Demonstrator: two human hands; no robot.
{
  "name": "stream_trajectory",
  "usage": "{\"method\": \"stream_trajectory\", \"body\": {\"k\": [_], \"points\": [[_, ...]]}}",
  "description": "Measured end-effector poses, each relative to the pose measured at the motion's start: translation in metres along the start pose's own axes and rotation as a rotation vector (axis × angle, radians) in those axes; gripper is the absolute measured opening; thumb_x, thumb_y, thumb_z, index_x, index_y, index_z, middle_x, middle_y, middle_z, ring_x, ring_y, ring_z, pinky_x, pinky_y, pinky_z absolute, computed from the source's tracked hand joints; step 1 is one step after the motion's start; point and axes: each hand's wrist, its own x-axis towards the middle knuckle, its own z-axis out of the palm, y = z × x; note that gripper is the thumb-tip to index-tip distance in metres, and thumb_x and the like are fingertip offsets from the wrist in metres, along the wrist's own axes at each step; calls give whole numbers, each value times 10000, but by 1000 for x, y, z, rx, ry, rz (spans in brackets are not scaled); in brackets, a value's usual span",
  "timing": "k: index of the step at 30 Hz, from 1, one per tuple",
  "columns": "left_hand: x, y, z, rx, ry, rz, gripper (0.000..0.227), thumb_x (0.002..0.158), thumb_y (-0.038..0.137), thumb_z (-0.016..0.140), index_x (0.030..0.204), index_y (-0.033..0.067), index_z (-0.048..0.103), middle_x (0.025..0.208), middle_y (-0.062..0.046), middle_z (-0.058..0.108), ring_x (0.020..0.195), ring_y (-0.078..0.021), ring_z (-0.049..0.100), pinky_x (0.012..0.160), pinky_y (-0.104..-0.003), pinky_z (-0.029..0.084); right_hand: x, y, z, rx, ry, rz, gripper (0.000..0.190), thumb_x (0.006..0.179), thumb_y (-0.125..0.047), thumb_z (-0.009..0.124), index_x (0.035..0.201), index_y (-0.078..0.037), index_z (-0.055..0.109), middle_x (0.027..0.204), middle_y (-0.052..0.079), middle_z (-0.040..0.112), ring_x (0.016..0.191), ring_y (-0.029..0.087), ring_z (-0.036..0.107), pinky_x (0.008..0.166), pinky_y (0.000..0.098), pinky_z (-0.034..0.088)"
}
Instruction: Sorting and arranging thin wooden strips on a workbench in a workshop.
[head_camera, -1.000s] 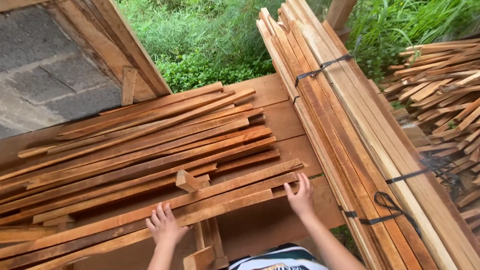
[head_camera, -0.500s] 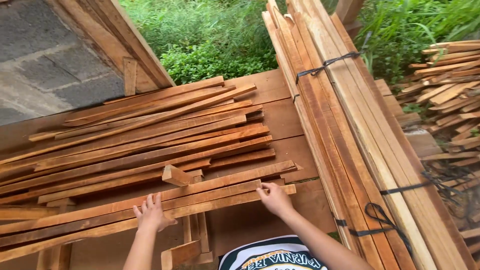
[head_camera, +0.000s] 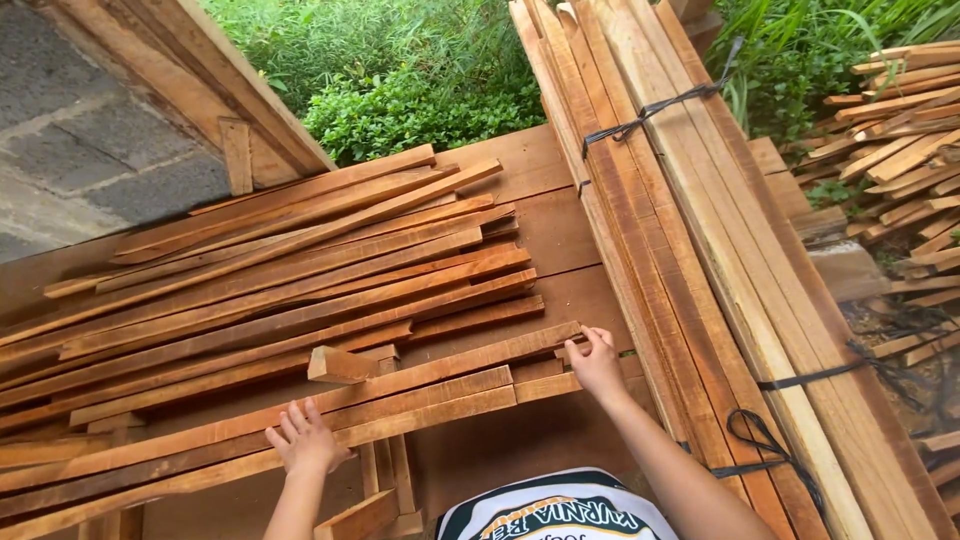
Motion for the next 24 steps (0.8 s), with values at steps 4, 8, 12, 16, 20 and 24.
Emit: {"method": "stream_trajectory", "body": {"k": [4,8,12,16,20,24], "points": [[-1,-6,2,-40,21,39,1515,617,640,952,1629,71,-20,1725,-164,-27,1577,-379,-31,1193,-658,59,-1,-14,0,-35,-21,20,580,900,-381,650,1366,-40,599,1389,110,525,820,181,697,803,336,565],[-7,-1,-12,42,-11,98,1531,666,674,882,1619,68,-151,1715,-163,-163,1556,-390,-105,1187,-668,11,-24,-54,10,-88,-277,8,539,954,-397,559,1402,-97,574,1433,109,525,937,181,691,866,361,597],[-7,1,-12,73,-73,121,1446,750,676,813,1614,8,-134,1711,-186,-164,1555,-402,-106,1190,-672,-11,-33,-52,54,44,-231,-221,442,872,-303,669,1216,-27,704,1237,79,665,765,191,715,769,306,592],[0,3,2,17,1,104,1473,666,578,883,1618,30,-99,1721,-168,-124,1564,-387,-65,1196,-665,28,-6,-43,4,-39,-207,-207,342,954,-287,601,1230,-94,663,1333,81,671,1253,202,603,1082,379,505],[-3,5,8,-7,12,91,1400,684,409,817,1605,1,-156,1705,-210,-193,1547,-432,-126,1185,-671,9,23,25,-12,-92,35,7,487,943,-328,602,1314,-13,608,1346,161,626,1244,293,575,1040,424,464],[-14,10,-18,46,-51,157,1350,748,372,736,1587,-16,-248,1673,-236,-322,1521,-460,-209,1169,-692,-41,9,-11,-29,-90,-173,255,377,1001,-327,581,1267,-65,626,1033,112,770,813,207,749,674,316,627]]}}
